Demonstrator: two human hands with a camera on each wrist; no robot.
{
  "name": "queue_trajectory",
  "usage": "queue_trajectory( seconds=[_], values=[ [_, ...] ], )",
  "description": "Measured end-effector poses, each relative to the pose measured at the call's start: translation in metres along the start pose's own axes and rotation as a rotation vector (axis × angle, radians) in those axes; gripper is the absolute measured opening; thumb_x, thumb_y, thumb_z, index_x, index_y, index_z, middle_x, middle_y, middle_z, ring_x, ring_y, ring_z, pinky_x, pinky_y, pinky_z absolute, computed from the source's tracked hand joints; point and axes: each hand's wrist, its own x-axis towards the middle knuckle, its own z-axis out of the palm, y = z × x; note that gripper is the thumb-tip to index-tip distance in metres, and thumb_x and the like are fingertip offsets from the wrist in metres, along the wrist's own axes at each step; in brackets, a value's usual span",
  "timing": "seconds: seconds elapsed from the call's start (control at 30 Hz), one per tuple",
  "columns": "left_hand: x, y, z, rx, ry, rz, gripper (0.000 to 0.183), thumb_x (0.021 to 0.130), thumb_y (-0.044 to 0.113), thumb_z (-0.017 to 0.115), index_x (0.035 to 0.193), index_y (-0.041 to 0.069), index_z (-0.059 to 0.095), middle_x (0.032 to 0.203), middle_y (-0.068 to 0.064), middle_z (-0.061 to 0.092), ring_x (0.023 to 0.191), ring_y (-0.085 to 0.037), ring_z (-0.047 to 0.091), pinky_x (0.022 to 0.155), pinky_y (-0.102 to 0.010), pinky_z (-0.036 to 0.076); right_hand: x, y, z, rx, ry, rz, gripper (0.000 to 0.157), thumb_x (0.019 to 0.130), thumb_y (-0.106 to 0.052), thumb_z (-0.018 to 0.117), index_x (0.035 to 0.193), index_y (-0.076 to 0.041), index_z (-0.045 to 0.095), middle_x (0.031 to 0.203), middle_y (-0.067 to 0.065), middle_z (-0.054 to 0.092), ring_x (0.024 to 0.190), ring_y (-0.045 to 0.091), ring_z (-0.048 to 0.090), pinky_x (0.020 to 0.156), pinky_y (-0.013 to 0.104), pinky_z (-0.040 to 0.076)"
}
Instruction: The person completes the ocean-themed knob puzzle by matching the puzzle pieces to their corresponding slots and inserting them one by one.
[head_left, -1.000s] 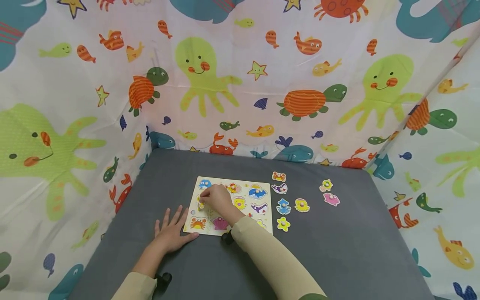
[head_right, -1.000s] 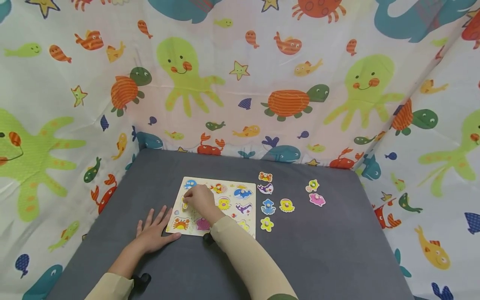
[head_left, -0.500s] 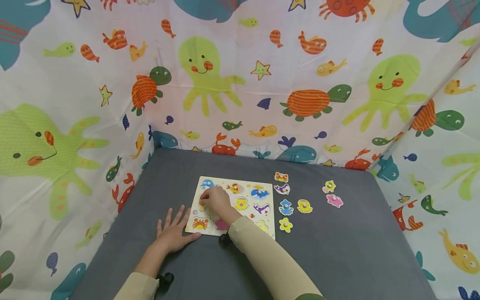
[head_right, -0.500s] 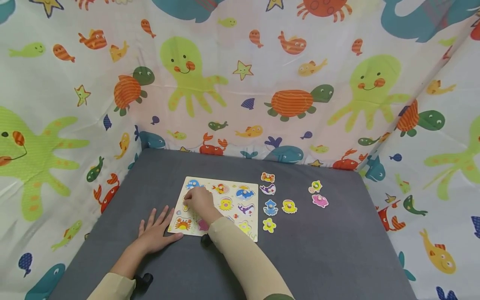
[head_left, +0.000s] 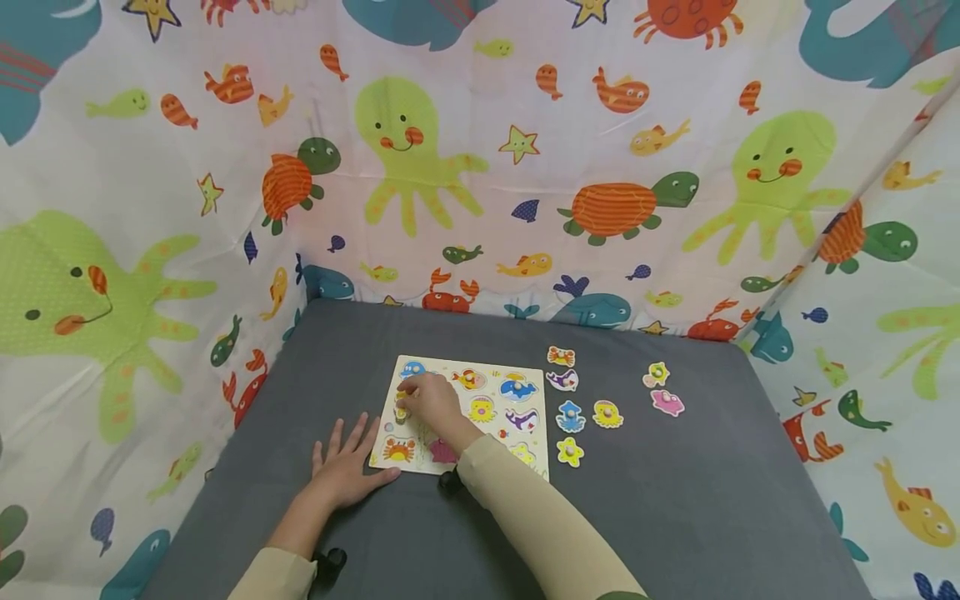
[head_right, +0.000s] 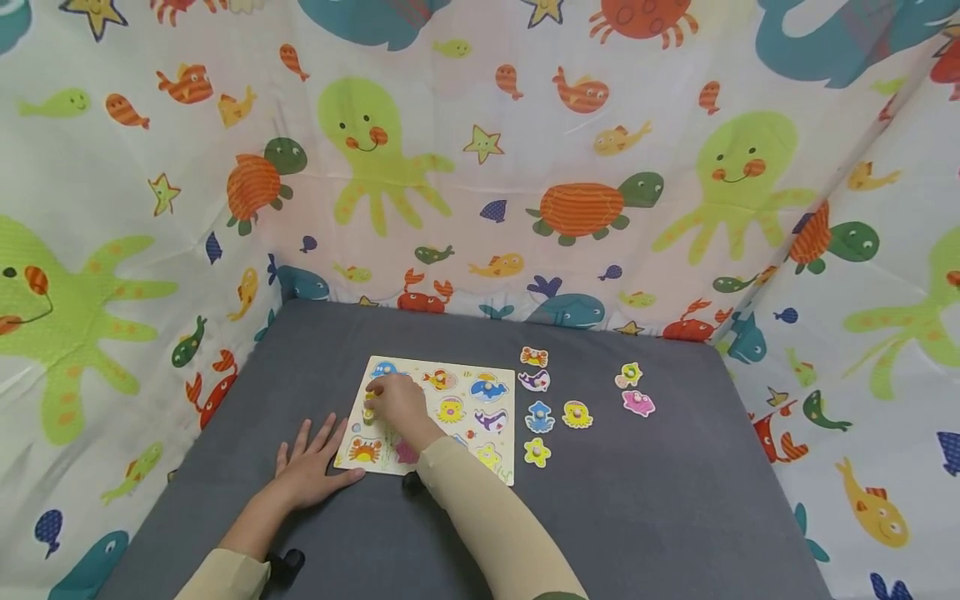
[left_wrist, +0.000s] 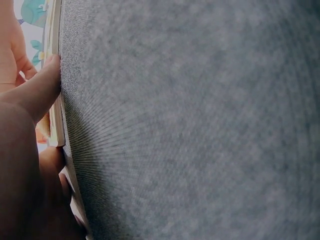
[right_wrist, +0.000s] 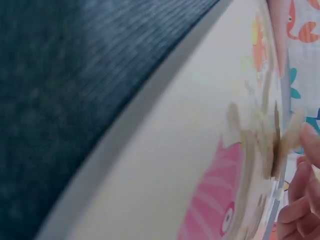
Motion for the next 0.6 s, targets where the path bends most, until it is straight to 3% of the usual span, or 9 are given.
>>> queue_trajectory(
  seconds=[0.3, 0.47, 0.6],
  values=[
    [0.004, -0.001, 0.008, -0.022, -0.014, 0.017, 0.107, 0.083, 0.078, 0.059, 0.164, 0.021, 0.017, 0.172, -0.007, 0.006, 0.155, -0.043, -0.012, 0.114, -0.074, -0.011, -0.004, 0.004, -0.005, -0.006, -0.033, 0.020, 0.025, 0.086, -0.027, 0.082, 0.110, -0.021, 0.080, 0.099, -0.007, 0.076, 0.087, 0.009, 0.064, 0.080, 0.027, 0.054],
    [0.001, 0.002, 0.004, -0.021, 0.008, 0.022, 0.109, 0.082, 0.082, 0.057, 0.164, 0.021, 0.018, 0.172, -0.007, 0.007, 0.155, -0.042, -0.012, 0.115, -0.073, -0.011, -0.005, 0.008, -0.020, 0.094, 0.043, -0.004, 0.028, 0.088, -0.025, 0.080, 0.114, -0.017, 0.079, 0.100, -0.002, 0.075, 0.081, 0.010, 0.065, 0.071, 0.024, 0.053],
    [0.001, -0.001, 0.002, -0.013, -0.015, 0.000, 0.109, 0.082, 0.080, 0.057, 0.164, 0.022, 0.015, 0.172, -0.007, 0.004, 0.155, -0.042, -0.014, 0.115, -0.073, -0.012, -0.008, 0.013, -0.035, 0.165, 0.076, 0.006, 0.031, 0.089, -0.027, 0.080, 0.117, -0.016, 0.077, 0.102, -0.002, 0.075, 0.082, 0.011, 0.064, 0.069, 0.023, 0.052]
  ],
)
